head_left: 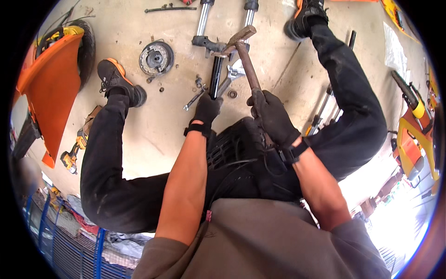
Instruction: The person uses a hammer to tap a metal rod into a motorcycle fork assembly. They then lift the dual-fork unit, rotate it to check the alignment and components, and place it back on the ground in a service bay.
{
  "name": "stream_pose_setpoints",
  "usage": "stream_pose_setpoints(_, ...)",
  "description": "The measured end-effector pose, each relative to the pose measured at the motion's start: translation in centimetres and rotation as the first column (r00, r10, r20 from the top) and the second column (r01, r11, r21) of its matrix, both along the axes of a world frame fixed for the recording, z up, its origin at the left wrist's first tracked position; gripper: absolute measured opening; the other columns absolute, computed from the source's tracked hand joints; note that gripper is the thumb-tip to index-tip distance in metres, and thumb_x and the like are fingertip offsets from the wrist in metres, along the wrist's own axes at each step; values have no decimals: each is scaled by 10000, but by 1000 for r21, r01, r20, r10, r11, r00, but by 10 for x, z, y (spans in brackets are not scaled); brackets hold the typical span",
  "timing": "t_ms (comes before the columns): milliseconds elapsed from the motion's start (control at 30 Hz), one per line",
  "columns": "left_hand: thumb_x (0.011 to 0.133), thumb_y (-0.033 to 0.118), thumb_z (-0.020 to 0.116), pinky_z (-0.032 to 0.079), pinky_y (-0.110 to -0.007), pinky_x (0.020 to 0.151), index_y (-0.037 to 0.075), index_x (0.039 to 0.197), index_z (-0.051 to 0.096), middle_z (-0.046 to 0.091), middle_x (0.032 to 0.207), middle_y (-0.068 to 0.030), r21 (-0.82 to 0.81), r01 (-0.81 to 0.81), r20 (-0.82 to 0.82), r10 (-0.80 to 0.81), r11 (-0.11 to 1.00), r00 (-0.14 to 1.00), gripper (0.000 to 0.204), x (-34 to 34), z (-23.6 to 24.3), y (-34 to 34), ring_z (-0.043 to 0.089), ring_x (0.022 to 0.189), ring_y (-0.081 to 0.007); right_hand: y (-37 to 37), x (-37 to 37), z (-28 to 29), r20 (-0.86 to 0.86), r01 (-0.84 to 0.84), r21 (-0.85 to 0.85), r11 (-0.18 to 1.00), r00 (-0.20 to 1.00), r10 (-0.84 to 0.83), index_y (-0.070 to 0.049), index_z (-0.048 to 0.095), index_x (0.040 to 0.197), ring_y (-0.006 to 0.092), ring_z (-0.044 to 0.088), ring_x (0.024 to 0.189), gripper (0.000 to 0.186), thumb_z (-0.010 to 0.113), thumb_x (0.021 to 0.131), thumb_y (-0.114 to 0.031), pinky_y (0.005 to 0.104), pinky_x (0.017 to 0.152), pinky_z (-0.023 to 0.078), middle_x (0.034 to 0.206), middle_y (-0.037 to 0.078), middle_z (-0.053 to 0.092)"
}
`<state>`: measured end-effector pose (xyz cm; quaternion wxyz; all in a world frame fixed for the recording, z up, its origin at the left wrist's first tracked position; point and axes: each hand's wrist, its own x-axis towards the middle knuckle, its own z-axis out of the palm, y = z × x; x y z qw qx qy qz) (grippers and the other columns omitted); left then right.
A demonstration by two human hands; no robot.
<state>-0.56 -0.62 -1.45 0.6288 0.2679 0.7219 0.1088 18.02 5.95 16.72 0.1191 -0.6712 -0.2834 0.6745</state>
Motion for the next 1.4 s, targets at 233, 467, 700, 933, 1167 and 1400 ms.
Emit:
stream_pose_setpoints(233,790,204,679,498,-388,542,-73,919,584,627,635,-161,-8,-19,8,19,1000,1000,320,1,0,4,639,541,-272,3,-2,4,58,-71,-80,994,995,76,-25,538,910,82,444,544,297,425,1030,-272,281,489,386,647,2,491)
stream_pose_setpoints(467,829,108,654,420,-298,415,-10,806,544,534,604,-41,4,-21,22,21,1000,1000,163,4,8,4,526,461,-122,-9,-3,-4,76,-68,402,913,996,40,-45,581,927,62,403,513,444,415,1021,-445,236,466,341,627,-29,445)
stream_pose_setpoints(700,830,100,644,421,-297,420,-5,839,538,527,620,-29,8,2,2,-2,1000,1000,149,6,5,8,518,455,-121,5,1,11,2,118,121,986,993,-119,-31,556,929,81,450,506,316,421,1030,-298,270,441,375,625,3,478)
stream_pose_setpoints(933,795,215,672,505,-388,543,-89,869,588,630,622,-165,-15,-2,7,2,1000,1000,324,4,8,0,659,554,-268,5,1,9,4,204,155,967,978,-207,-42,556,906,84,446,500,332,420,1026,-319,271,442,378,631,4,484)
stream_pose_setpoints(1167,792,213,677,515,-402,572,-79,887,595,646,651,-187,0,17,-37,-17,1000,999,318,-2,-6,-7,668,578,-280,-4,7,6,-1,82,254,964,996,-85,-29,556,915,97,463,508,327,429,1020,-312,281,458,397,646,15,496)
stream_pose_setpoints(1400,791,212,680,503,-399,549,-76,886,585,633,627,-165,1,-1,-34,1,1000,999,318,1,5,-13,652,552,-269,-6,7,16,-10,148,124,981,989,-147,-40,534,882,86,467,549,329,432,1023,-319,275,476,387,656,13,498)
